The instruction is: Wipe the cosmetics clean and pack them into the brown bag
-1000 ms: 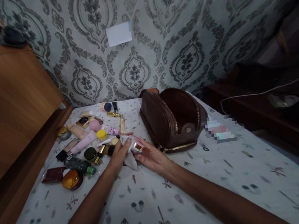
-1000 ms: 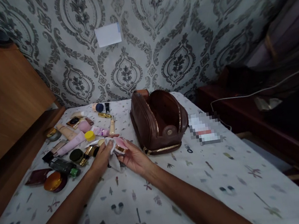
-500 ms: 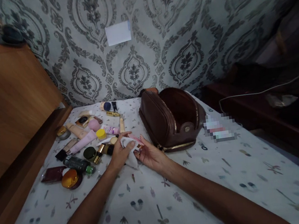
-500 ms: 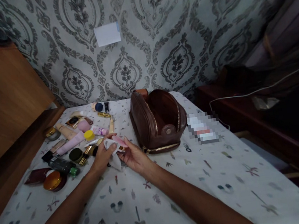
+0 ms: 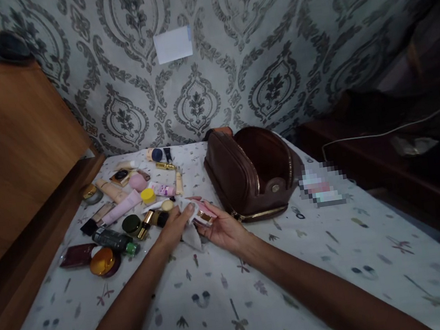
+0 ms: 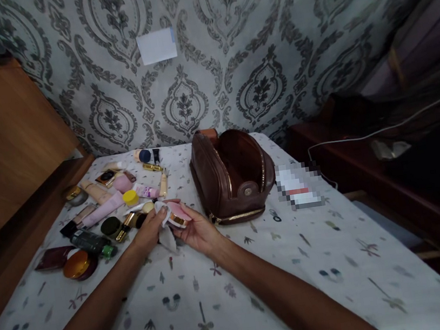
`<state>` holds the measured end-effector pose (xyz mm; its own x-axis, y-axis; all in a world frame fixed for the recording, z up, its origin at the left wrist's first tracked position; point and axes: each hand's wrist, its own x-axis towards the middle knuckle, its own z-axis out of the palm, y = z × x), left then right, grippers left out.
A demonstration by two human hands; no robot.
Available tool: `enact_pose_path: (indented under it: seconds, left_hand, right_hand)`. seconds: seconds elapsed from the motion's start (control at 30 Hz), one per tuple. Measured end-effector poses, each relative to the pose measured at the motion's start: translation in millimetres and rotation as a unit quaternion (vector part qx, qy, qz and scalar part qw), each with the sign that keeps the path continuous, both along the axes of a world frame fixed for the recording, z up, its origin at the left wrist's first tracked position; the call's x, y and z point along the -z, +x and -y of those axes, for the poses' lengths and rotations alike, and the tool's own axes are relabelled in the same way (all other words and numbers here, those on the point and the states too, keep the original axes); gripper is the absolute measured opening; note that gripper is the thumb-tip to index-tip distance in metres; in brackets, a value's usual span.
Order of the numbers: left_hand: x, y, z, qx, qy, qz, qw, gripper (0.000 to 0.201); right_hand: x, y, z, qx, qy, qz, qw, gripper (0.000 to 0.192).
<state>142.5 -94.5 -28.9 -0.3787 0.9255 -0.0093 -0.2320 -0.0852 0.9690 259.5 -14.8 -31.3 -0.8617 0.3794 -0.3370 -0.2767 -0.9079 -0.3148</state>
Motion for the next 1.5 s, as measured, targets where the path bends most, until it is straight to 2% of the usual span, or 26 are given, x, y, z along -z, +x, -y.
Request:
enact_pose_path:
  seconds: [0.1,0.23,0.33,0.5,0.57,0.63,0.73,0.8,0.9,1.17,1.33,1.5]
  left_hand:
    - [-3.3,1.9,1.6,-0.004,0.014,-0.015,1.000,0.058]
    - [-5.6,2.0,1.3,-0.072,0.037,-0.044,0.996,0.053]
    - [-3.4,-1.7,-0.3,-0.125,0.047,-0.052,0.990,0.046]
    - [4.1,-7.0,-4.1,-0.161,0.041,-0.013,0.986,0.040]
    - [4.8,-6.4,-5.1,-0.155,0.032,0.009,0.987,0.045]
    - [3.4,-4.7,-5.3,-0.123,0.018,0.025,0.992,0.051]
    - [0.2,-2.1,-4.7,-0.074,0.001,0.043,0.996,0.058]
    - [-1.1,-1.3,-4.2,-0.067,-0.004,0.050,0.997,0.057]
    - [-1.2,-1.2,-3.8,-0.083,-0.008,0.050,0.995,0.050]
    - [2.8,-2.8,-6.2,-0.171,-0.022,0.040,0.984,0.049]
    - [6.2,-5.4,-6.4,-0.199,-0.022,-0.001,0.980,0.041]
    - [3.9,-4.8,-3.8,-0.173,-0.031,-0.054,0.983,0.034]
  right_hand:
    - [0.2,-0.2,0.5,0.004,0.008,-0.010,1.000,0.010]
    - [5.4,-0.7,-1.6,0.011,0.017,-0.019,1.000,0.013]
    - [10.2,-1.2,-2.9,0.006,0.018,-0.018,1.000,0.011]
    - [14.2,-1.1,-1.9,0.004,0.020,-0.013,1.000,0.010]
    - [14.3,-0.9,-1.2,0.005,0.021,-0.013,1.000,0.012]
    - [14.0,-1.1,-0.5,0.007,0.025,-0.014,1.000,0.014]
    - [13.0,-2.4,0.4,0.021,0.054,-0.010,0.998,0.018]
    - [11.5,-3.4,0.7,0.034,0.076,-0.005,0.996,0.016]
    - [7.5,-2.8,1.3,0.025,0.091,-0.001,0.996,0.016]
    - [1.6,5.4,8.2,-0.039,0.181,-0.048,0.982,0.046]
    - [2.2,5.4,5.4,-0.063,0.145,-0.033,0.987,0.032]
    - [-0.1,4.1,2.7,-0.072,0.103,-0.035,0.991,0.035]
